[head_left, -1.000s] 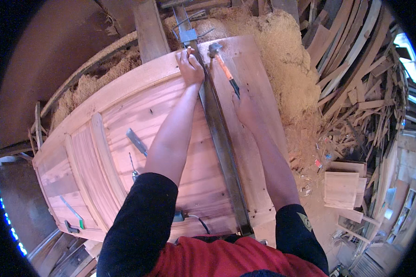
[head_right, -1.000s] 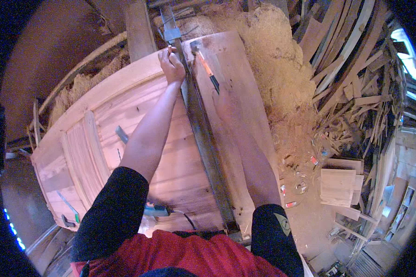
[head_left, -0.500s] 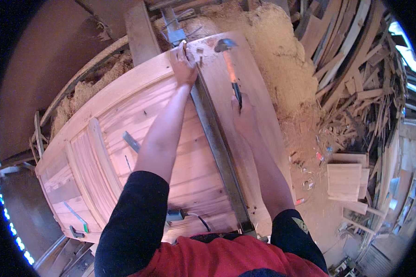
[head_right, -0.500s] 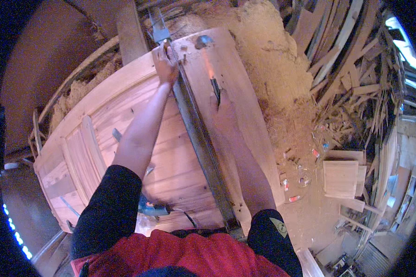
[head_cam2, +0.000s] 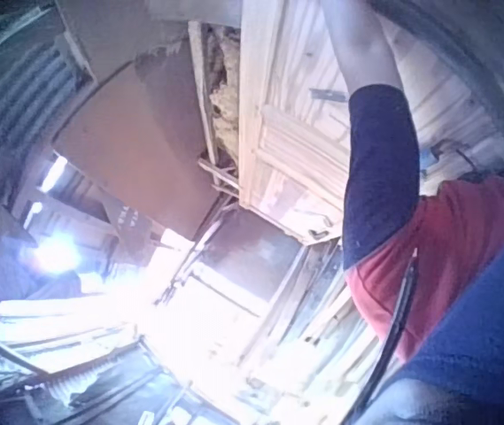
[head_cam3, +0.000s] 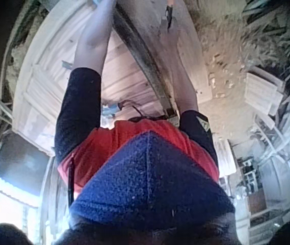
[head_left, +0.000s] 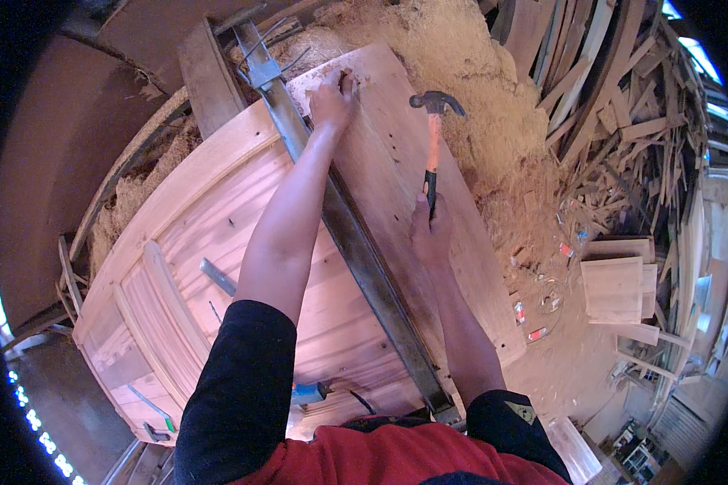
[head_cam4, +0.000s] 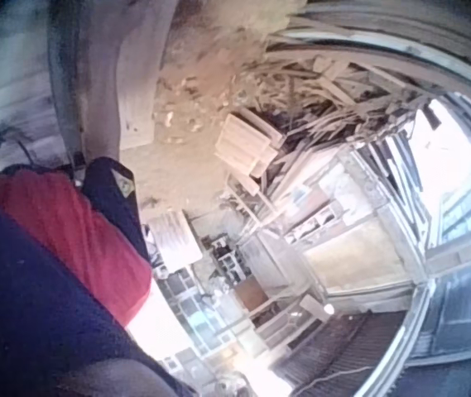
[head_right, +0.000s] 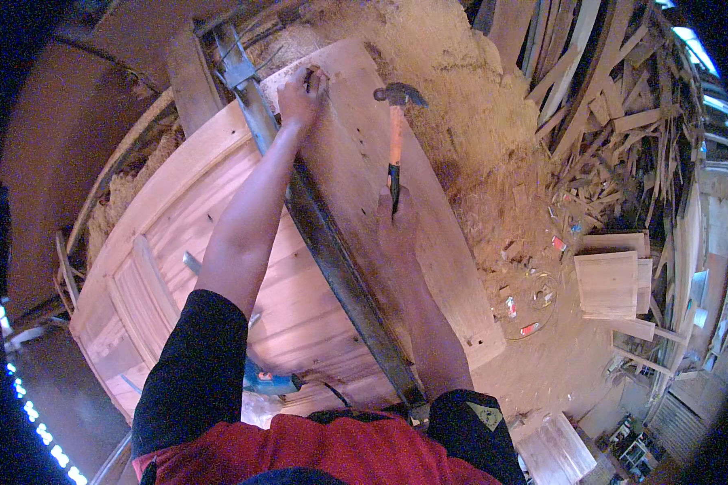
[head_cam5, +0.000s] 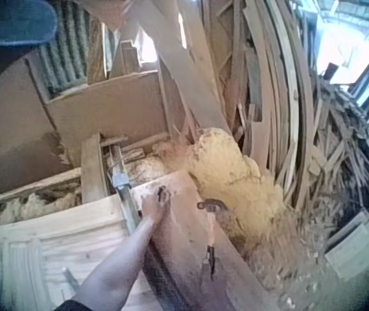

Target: The person tightens a long bar clamp onto wood panels, drills holes into the wood using a power drill, and hammers wooden dowels into the holes.

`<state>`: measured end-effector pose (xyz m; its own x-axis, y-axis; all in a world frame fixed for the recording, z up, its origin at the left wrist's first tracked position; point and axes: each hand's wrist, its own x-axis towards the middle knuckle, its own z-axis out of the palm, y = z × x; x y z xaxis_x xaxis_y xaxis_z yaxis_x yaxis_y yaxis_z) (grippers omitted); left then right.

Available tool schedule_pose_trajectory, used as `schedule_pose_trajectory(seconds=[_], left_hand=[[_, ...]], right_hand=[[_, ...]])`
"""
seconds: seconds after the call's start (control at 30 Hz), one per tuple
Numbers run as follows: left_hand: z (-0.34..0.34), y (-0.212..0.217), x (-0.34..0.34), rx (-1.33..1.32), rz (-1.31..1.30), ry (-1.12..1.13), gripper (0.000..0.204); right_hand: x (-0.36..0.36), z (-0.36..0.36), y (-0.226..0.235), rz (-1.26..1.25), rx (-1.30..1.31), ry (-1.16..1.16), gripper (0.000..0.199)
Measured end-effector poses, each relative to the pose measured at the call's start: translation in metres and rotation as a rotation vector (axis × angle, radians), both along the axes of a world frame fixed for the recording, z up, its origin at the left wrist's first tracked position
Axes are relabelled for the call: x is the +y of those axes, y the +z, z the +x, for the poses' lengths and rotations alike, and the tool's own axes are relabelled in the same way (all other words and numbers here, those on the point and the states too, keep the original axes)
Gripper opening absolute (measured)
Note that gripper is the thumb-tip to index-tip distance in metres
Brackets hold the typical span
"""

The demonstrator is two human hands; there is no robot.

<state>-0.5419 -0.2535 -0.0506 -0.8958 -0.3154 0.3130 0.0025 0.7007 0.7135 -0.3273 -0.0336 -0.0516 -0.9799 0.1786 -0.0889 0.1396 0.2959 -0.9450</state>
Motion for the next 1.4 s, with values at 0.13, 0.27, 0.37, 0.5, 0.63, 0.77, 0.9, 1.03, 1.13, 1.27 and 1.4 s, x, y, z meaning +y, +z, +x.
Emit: schedule_pose_trajectory(seconds=[0.13,0.27,0.37,0.5,0.63,0.77,0.9,1.03,1.13,1.27,1.4], left_hand=[[0.005,-0.006,-0.005,0.097,-0.201,-0.159,0.027],[0.000,-0.004,-0.005,-0.034,-0.231,-0.160,0.030],[-0.018,-0.002,-0.006,-0.241,-0.264,-0.117,0.030],[-0.020,-0.002,-0.012,-0.123,-0.264,-0.175,0.038],[0.035,0.007,-0.012,0.021,-0.197,-0.133,0.051],[0.108,0.021,-0.011,-0.131,-0.468,-0.094,0.048],[0.127,0.022,-0.012,-0.207,-0.447,-0.065,0.043],[0.124,0.015,-0.010,-0.167,-0.482,-0.028,0.039],[0.123,0.016,-0.011,-0.203,-0.462,-0.024,0.040],[0.124,0.017,-0.012,-0.252,-0.474,-0.025,0.040],[0.123,0.011,-0.012,-0.179,-0.460,-0.002,0.039]], right_hand=[[-0.002,0.002,0.012,0.035,0.067,0.046,0.029],[-0.005,-0.007,0.030,0.086,-0.062,0.114,0.021],[-0.012,-0.024,0.057,0.150,0.011,0.163,0.024],[-0.017,-0.053,0.106,0.142,0.242,0.209,0.028],[-0.021,-0.076,0.128,0.069,0.530,0.205,0.027],[-0.030,-0.087,0.118,0.599,0.235,0.294,0.032],[-0.024,-0.091,0.106,0.574,0.113,0.332,0.035],[-0.021,-0.079,0.098,0.188,0.435,0.199,0.034],[-0.028,-0.081,0.098,0.421,0.326,0.240,0.033],[-0.023,-0.094,0.103,0.695,0.108,0.306,0.037],[-0.018,-0.087,0.093,0.258,0.421,0.165,0.036]])
